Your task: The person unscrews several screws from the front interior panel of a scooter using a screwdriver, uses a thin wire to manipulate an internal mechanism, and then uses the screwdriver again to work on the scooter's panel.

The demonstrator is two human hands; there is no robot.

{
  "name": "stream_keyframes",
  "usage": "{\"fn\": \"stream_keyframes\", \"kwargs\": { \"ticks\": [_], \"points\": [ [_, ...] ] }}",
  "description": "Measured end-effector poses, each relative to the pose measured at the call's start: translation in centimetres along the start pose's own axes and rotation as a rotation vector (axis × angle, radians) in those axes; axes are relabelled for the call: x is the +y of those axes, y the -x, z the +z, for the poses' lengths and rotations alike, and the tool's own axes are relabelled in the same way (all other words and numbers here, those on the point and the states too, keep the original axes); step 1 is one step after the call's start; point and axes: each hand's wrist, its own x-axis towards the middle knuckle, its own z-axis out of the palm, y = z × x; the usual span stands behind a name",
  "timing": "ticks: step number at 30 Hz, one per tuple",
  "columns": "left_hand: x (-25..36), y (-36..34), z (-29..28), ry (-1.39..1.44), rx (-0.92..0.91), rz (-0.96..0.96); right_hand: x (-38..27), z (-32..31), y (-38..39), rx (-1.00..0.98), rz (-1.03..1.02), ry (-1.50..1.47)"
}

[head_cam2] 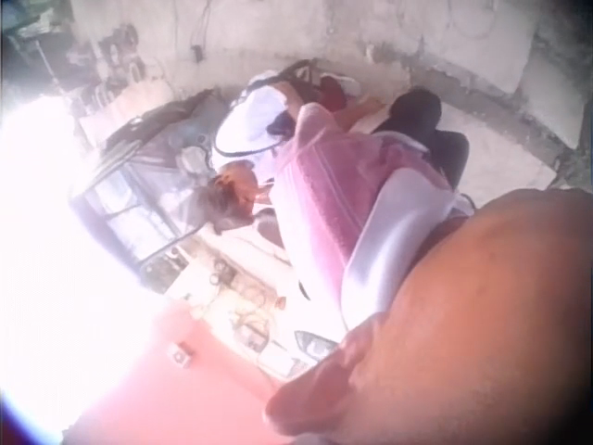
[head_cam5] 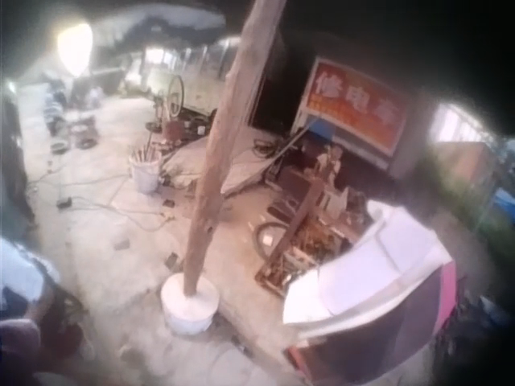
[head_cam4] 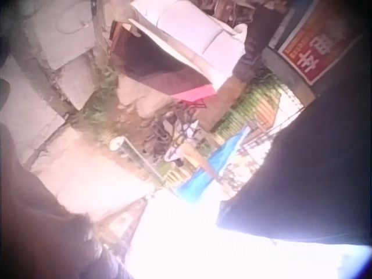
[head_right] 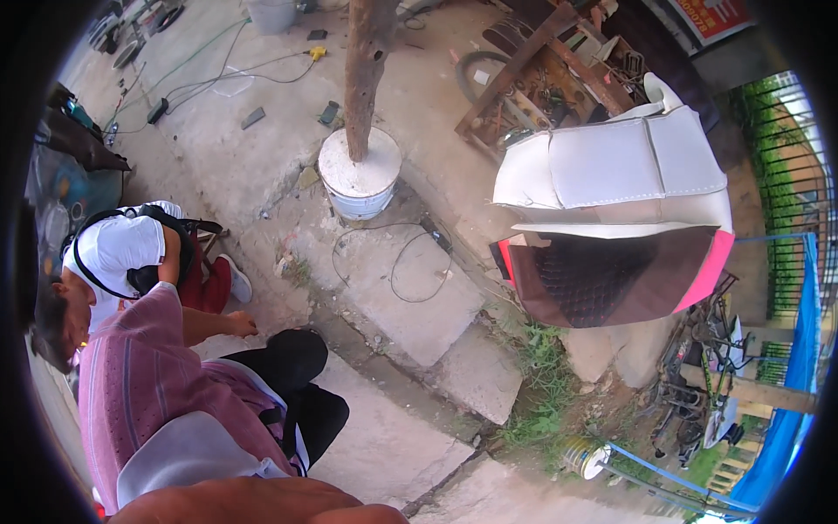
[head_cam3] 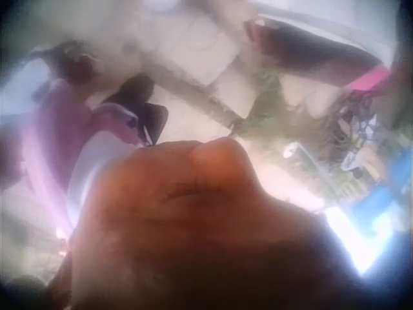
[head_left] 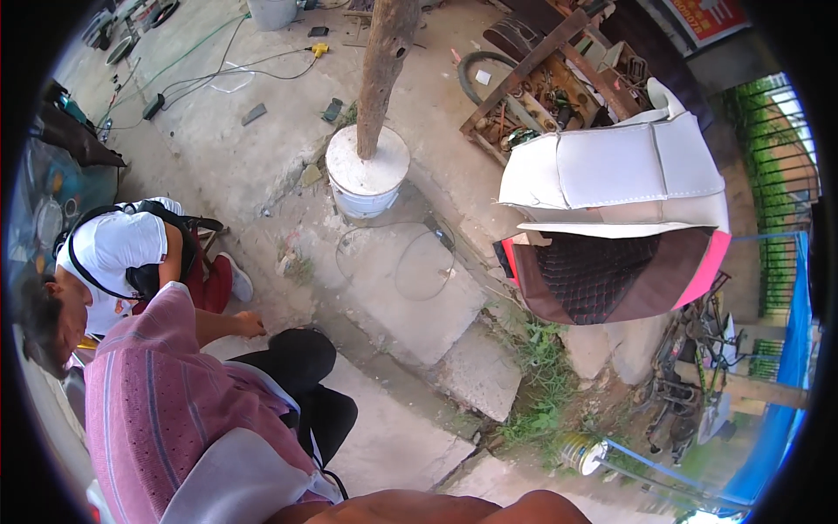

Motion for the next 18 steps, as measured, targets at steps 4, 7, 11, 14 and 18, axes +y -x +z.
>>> {"fn": "stream_keyframes", "kwargs": {
  "ticks": [4, 7, 11, 14, 18],
  "points": [
    [-2.4, -0.7, 0.6, 0.02, 0.004, 0.073, -2.9, -3.1, 0.0, -0.043, 0.05, -0.01],
    [5.1, 7.7, -10.6, 0.066, 0.295, 0.055, -1.5, -4.4, -0.3, -0.074, 0.108, -0.053],
    [9.6, 19.3, -28.6, 0.19, 1.309, 0.129, -2.6, -8.6, -0.8, -0.102, 0.169, -0.129],
    [12.0, 22.6, -34.7, 0.138, 1.002, 0.129, -3.3, -11.4, -2.2, -0.103, 0.176, -0.3],
    [14.1, 21.2, -30.6, 0.278, 0.719, 0.126, -21.5, -11.0, -9.0, -0.318, -0.226, -0.364]
  ]
}}
